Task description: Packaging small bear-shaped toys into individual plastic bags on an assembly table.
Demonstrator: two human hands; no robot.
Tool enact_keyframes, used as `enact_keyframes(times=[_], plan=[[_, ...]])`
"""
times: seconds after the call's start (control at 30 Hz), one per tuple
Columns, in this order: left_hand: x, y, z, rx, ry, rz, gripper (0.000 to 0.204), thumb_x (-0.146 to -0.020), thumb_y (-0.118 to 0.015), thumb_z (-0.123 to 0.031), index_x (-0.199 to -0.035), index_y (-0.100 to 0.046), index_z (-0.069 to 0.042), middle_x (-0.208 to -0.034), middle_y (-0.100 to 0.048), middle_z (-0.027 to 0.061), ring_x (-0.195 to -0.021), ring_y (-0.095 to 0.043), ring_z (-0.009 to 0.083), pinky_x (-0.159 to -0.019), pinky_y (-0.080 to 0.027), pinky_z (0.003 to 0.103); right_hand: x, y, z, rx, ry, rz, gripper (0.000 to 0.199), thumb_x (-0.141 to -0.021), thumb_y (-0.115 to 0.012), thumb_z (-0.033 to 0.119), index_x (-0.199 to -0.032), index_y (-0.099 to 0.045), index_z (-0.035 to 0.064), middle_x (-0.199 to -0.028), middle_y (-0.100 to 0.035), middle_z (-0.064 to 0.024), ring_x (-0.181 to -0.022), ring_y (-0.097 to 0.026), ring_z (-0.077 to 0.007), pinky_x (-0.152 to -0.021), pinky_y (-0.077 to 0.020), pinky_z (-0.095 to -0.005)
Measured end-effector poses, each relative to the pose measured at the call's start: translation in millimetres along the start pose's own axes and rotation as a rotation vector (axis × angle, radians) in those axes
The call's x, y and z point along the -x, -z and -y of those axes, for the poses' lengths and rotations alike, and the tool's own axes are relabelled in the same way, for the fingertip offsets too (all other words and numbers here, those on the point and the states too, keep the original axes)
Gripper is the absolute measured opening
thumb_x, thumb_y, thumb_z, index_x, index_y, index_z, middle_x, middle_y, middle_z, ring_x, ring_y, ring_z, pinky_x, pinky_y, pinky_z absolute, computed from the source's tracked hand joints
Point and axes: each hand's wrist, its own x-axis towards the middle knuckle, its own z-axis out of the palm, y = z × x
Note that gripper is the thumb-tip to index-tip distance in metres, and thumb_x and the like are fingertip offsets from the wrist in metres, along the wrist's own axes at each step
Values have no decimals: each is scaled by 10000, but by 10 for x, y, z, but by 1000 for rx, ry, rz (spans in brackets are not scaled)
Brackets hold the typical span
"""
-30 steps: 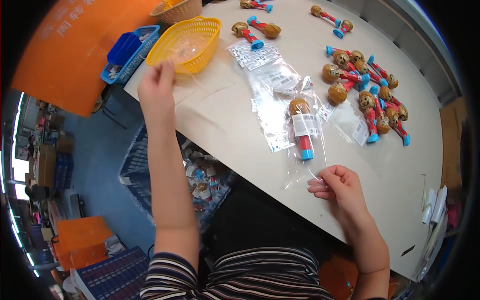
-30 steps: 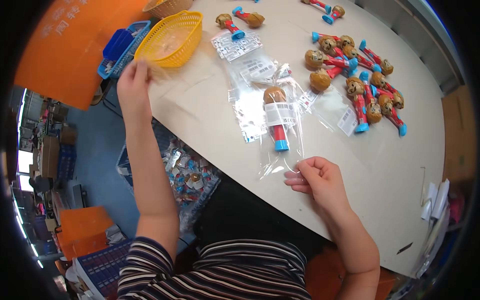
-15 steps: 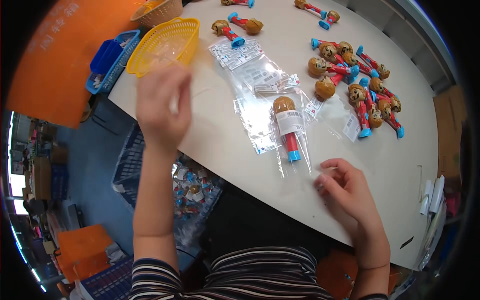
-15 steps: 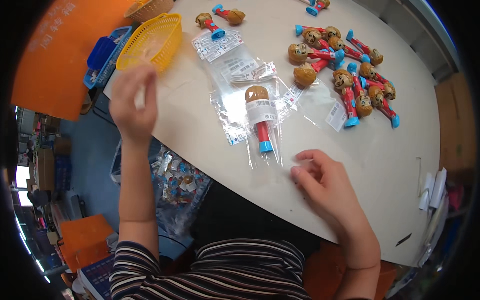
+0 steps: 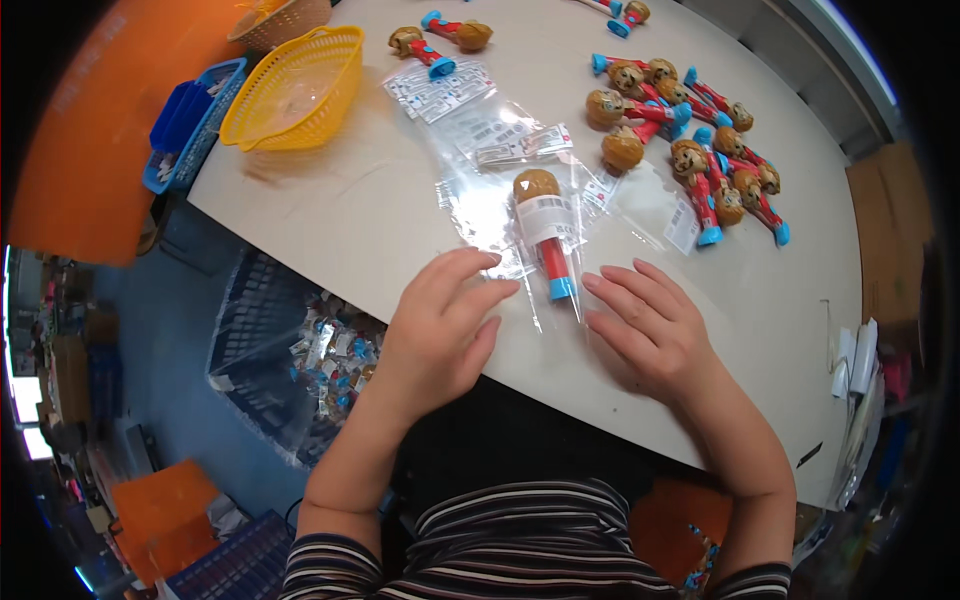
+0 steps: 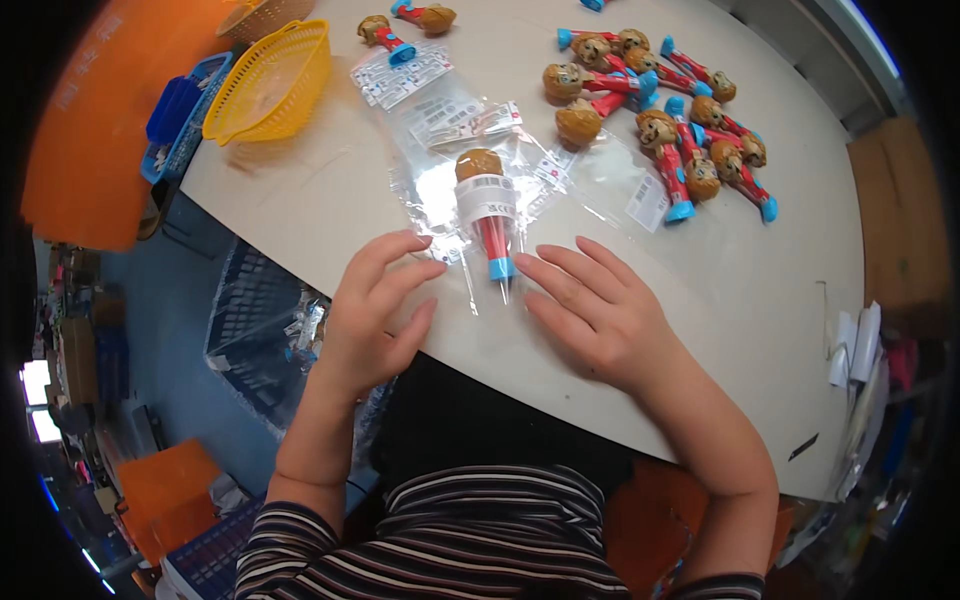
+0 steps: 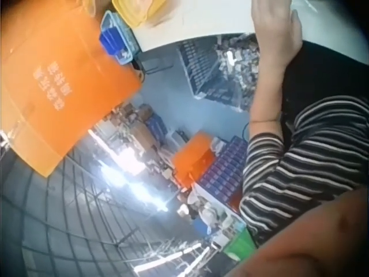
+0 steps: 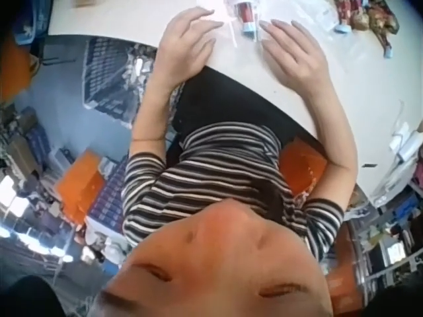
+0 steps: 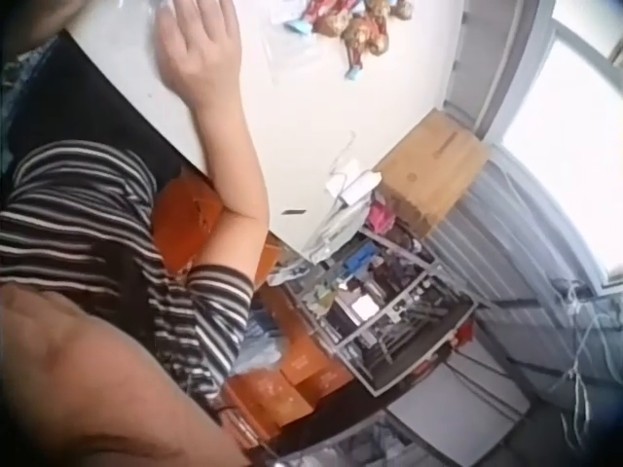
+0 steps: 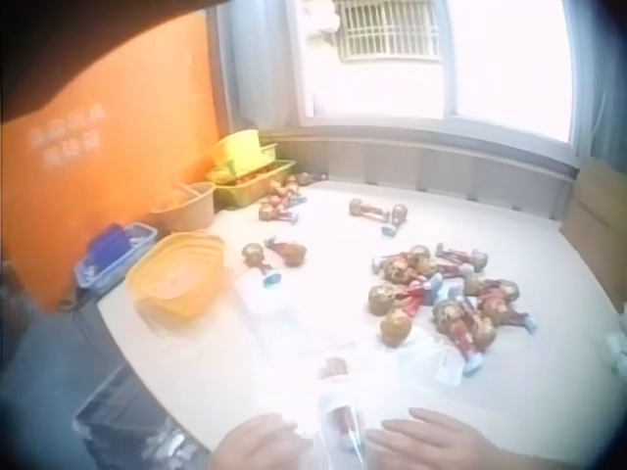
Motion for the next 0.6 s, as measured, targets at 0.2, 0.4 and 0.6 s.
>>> enact_keyframes(times=[0.2,0.4,0.6], plan=[[96,-265,-94,32,20,48,450,-713,-761,-32,-1147,-655,-91,-1261,-558,157,-1168,-546,346,-973,-462,409,64,-50,11,-125,-119,-91,240,-699,-735,12,-892,-601,62,-1204,-656,-157,-1053,-643,-331,-956,-503,-464],[25,-437,-73,-46,-276,-84,354,-688,-765,-16,-1030,-699,-84,-1177,-606,128,-1072,-600,332,-900,-499,421,74,-5,-10,37,13,-51,224,-723,-742,50,-906,-621,98,-1222,-656,-132,-1120,-609,-314,-1005,-466,-478],[92,-381,-20,-28,-220,-113,250,-680,-756,-13,-914,-678,-51,-1075,-646,116,-997,-634,326,-856,-518,410,-11,7,-26,-2,62,-26,156,-752,-727,77,-879,-639,93,-1215,-666,-125,-1123,-612,-301,-1009,-461,-490]])
